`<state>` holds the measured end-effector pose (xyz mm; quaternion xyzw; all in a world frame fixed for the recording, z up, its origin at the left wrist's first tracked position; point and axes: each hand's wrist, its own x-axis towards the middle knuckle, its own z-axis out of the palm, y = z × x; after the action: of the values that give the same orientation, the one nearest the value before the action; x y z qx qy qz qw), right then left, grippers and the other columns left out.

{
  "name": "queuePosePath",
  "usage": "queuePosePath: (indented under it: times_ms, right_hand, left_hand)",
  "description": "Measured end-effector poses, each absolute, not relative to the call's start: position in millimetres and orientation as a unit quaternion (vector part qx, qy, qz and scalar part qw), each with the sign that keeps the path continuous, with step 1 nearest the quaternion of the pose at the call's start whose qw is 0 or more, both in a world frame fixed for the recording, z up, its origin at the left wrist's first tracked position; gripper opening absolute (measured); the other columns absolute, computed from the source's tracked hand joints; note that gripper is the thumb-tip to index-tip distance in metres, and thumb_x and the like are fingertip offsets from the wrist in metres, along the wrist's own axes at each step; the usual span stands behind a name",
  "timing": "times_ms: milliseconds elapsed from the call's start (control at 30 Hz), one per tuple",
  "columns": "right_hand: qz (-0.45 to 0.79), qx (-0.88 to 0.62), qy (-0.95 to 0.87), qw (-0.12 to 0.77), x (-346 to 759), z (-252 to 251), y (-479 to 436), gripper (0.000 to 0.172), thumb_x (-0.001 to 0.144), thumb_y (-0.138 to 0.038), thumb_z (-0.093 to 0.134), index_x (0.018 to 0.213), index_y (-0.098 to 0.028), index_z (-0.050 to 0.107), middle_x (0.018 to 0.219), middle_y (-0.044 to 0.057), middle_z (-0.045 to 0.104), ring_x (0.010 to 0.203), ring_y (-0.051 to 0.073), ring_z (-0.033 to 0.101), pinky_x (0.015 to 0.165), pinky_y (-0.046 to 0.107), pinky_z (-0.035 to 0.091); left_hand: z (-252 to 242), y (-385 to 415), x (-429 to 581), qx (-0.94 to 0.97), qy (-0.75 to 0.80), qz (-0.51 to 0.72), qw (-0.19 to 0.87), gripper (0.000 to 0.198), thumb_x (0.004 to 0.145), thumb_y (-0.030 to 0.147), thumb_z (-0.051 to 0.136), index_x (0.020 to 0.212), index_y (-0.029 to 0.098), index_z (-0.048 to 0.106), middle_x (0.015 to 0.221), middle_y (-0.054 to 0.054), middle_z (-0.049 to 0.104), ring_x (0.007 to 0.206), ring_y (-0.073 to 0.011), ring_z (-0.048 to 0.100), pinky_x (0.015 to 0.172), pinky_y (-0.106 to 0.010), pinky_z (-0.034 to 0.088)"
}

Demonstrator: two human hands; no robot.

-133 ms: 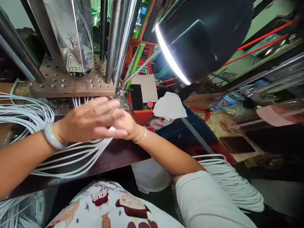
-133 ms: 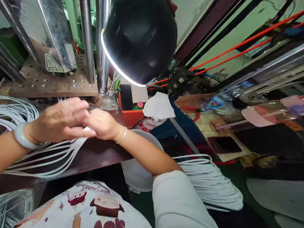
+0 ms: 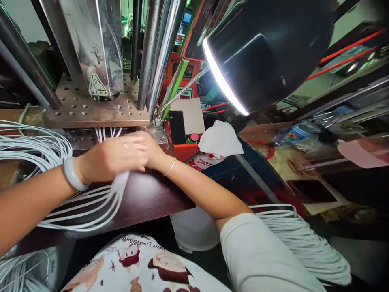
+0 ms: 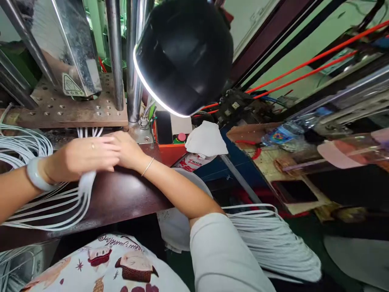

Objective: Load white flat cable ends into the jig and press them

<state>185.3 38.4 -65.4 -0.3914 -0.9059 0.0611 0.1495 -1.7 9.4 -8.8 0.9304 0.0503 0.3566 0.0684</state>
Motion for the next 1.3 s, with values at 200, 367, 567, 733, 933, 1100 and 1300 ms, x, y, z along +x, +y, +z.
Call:
queuePosePath:
  times_ms: [200, 367, 567, 733, 933, 1100, 1300]
  right_hand:
    - [0.03, -0.456, -0.886, 0.076, 183, -79, 47, 0.024, 0.104, -0.021, 0.046, 0.115, -0.012, 0.066, 0.119, 0.017, 0.063, 0.111, 0.029, 0.054, 0.097, 0.043, 0.045]
    - [0.061, -0.353, -0.927, 0.112, 214, -87, -5, 0.021, 0.104, -0.023, 0.049, 0.11, -0.014, 0.067, 0.106, 0.013, 0.064, 0.099, 0.025, 0.052, 0.089, 0.039, 0.043]
    - [0.193, -0.389, -0.878, 0.204, 222, -65, -24, 0.021, 0.091, -0.021, 0.071, 0.111, -0.013, 0.07, 0.112, 0.013, 0.07, 0.106, 0.026, 0.06, 0.097, 0.041, 0.047]
    - [0.372, -0.415, -0.772, 0.305, 198, -62, 2, 0.02, 0.09, -0.016, 0.07, 0.109, -0.015, 0.075, 0.11, 0.005, 0.077, 0.103, 0.021, 0.07, 0.093, 0.032, 0.052]
    - [0.276, -0.443, -0.777, 0.352, 192, -79, -19, 0.016, 0.096, -0.02, 0.066, 0.091, -0.02, 0.081, 0.096, 0.005, 0.078, 0.092, 0.02, 0.067, 0.085, 0.032, 0.05]
    - [0.129, -0.377, -0.848, 0.35, 196, -98, -32, 0.019, 0.098, -0.02, 0.06, 0.097, -0.019, 0.079, 0.09, 0.008, 0.071, 0.086, 0.021, 0.058, 0.077, 0.034, 0.048]
    - [0.135, -0.309, -0.846, 0.414, 197, -105, -12, 0.021, 0.101, -0.018, 0.051, 0.099, -0.017, 0.072, 0.091, 0.007, 0.073, 0.083, 0.019, 0.06, 0.08, 0.035, 0.05]
  left_hand:
    - [4, 13, -22, 0.722, 0.449, 0.434, 0.299, 0.039, 0.09, 0.056, 0.069, 0.101, 0.019, 0.074, 0.099, -0.006, 0.079, 0.091, -0.0203, 0.074, 0.085, -0.029, 0.058]
    - [-17, 13, -19, 0.768, 0.482, 0.317, 0.279, 0.044, 0.082, 0.061, 0.066, 0.082, 0.018, 0.078, 0.087, -0.007, 0.078, 0.078, -0.0219, 0.07, 0.078, -0.034, 0.056]
    - [-47, 17, -18, 0.766, 0.481, 0.316, 0.286, 0.043, 0.079, 0.059, 0.067, 0.079, 0.017, 0.078, 0.086, -0.007, 0.078, 0.08, -0.0223, 0.071, 0.084, -0.033, 0.059]
    - [-33, 10, -13, 0.756, 0.481, 0.317, 0.31, 0.044, 0.077, 0.058, 0.071, 0.089, 0.017, 0.081, 0.089, -0.007, 0.079, 0.081, -0.0224, 0.073, 0.078, -0.03, 0.06]
    - [-32, -9, -17, 0.789, 0.454, 0.336, 0.243, 0.041, 0.086, 0.058, 0.067, 0.089, 0.02, 0.08, 0.092, -0.006, 0.08, 0.082, -0.0219, 0.074, 0.08, -0.031, 0.06]
    - [-29, -29, -27, 0.794, 0.457, 0.353, 0.191, 0.022, 0.091, 0.04, 0.067, 0.091, 0.022, 0.079, 0.092, -0.001, 0.08, 0.08, -0.0193, 0.075, 0.08, -0.029, 0.059]
    - [-39, -12, -20, 0.865, 0.393, 0.298, 0.094, 0.033, 0.093, 0.032, 0.048, 0.096, 0.019, 0.078, 0.095, -0.005, 0.079, 0.085, -0.0198, 0.073, 0.08, -0.029, 0.057]
